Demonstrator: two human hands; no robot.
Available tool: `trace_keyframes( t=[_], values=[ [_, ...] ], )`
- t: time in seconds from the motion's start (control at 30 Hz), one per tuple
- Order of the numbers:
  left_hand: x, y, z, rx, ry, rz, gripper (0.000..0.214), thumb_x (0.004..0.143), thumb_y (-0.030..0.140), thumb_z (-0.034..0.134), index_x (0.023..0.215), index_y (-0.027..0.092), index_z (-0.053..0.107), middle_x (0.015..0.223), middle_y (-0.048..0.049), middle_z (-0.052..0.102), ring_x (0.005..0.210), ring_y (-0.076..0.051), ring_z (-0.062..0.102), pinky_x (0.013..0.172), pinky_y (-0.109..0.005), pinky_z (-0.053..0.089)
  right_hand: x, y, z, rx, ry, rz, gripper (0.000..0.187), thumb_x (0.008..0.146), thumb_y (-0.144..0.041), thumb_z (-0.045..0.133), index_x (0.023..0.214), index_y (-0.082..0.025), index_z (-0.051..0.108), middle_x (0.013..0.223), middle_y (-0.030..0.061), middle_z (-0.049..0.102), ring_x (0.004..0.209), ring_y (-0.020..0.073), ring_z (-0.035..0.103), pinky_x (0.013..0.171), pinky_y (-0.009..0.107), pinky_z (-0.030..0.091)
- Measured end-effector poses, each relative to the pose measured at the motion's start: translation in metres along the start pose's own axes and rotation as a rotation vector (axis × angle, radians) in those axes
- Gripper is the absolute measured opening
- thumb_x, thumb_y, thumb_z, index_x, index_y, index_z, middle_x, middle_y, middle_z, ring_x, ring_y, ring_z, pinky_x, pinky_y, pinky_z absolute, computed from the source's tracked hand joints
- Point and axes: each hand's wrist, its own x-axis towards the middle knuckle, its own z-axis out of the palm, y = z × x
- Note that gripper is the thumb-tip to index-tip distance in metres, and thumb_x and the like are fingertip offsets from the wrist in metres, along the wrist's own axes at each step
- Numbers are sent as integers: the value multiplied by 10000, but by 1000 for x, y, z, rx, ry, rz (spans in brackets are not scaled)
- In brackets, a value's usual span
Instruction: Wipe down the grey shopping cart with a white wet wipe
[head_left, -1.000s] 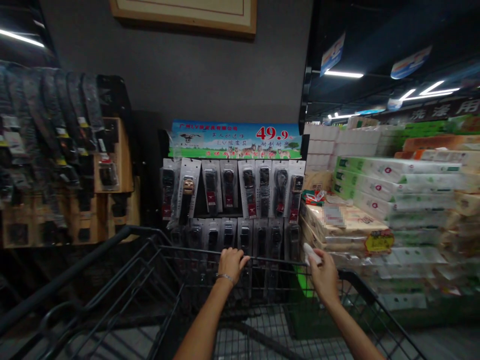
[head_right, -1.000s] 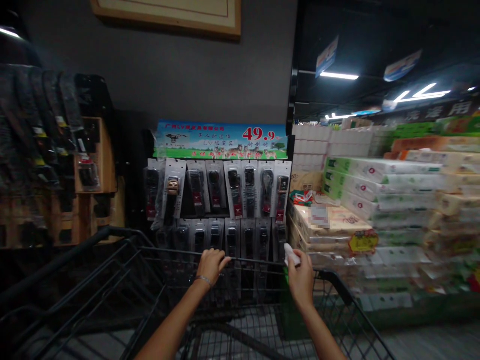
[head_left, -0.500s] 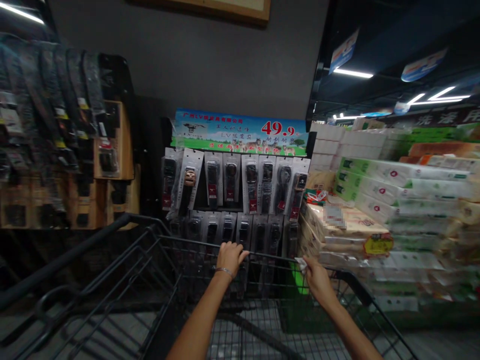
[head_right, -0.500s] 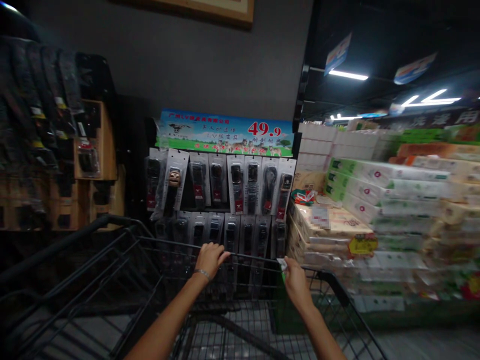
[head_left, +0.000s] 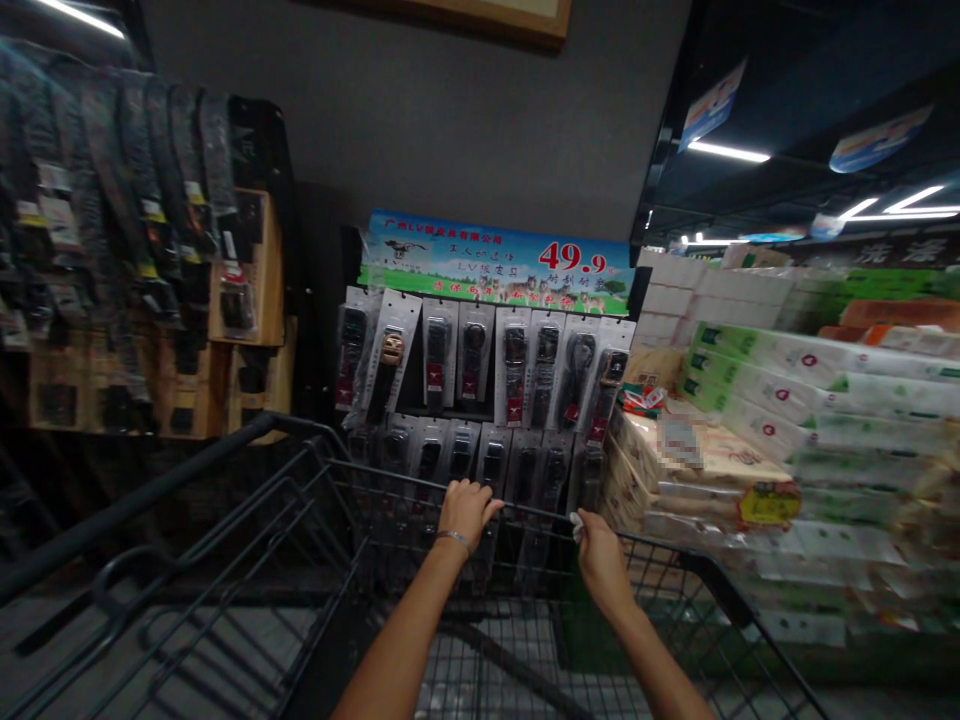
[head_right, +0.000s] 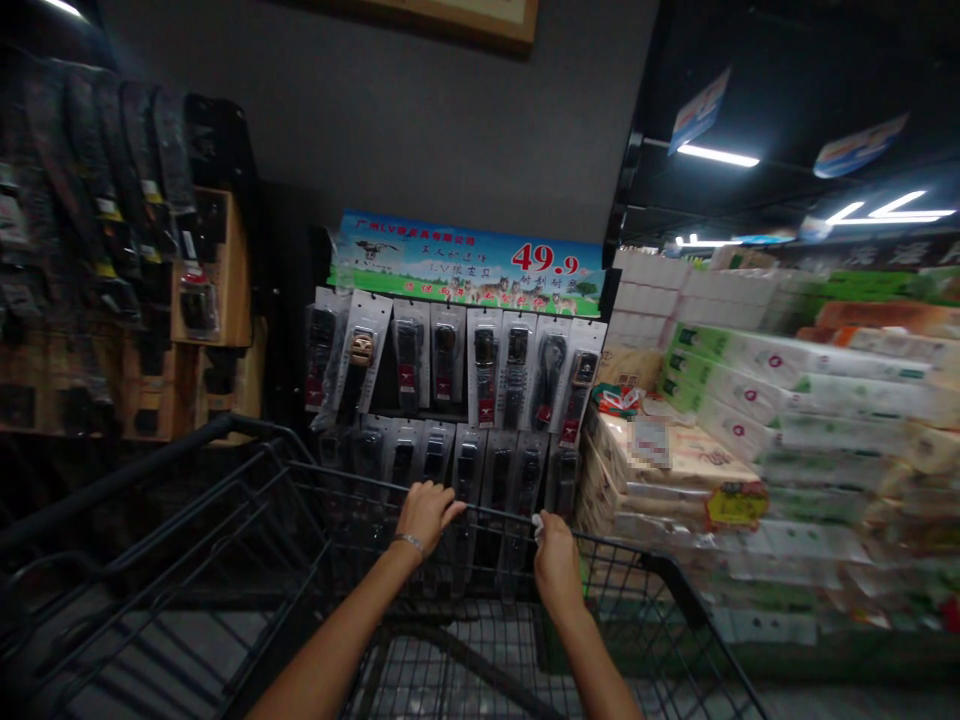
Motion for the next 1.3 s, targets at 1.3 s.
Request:
trace_keyframes(
  t=[1.3],
  values=[
    [0,2,1,-57,10,0,325,893,432,434,763,197,616,768,-62,635,795,-208,519,701,-336,293,14,57,-78,-335,33,164,370,873,-326,329,826,-135,643,755,133,655,730,250,599,616,304,383]
  ],
)
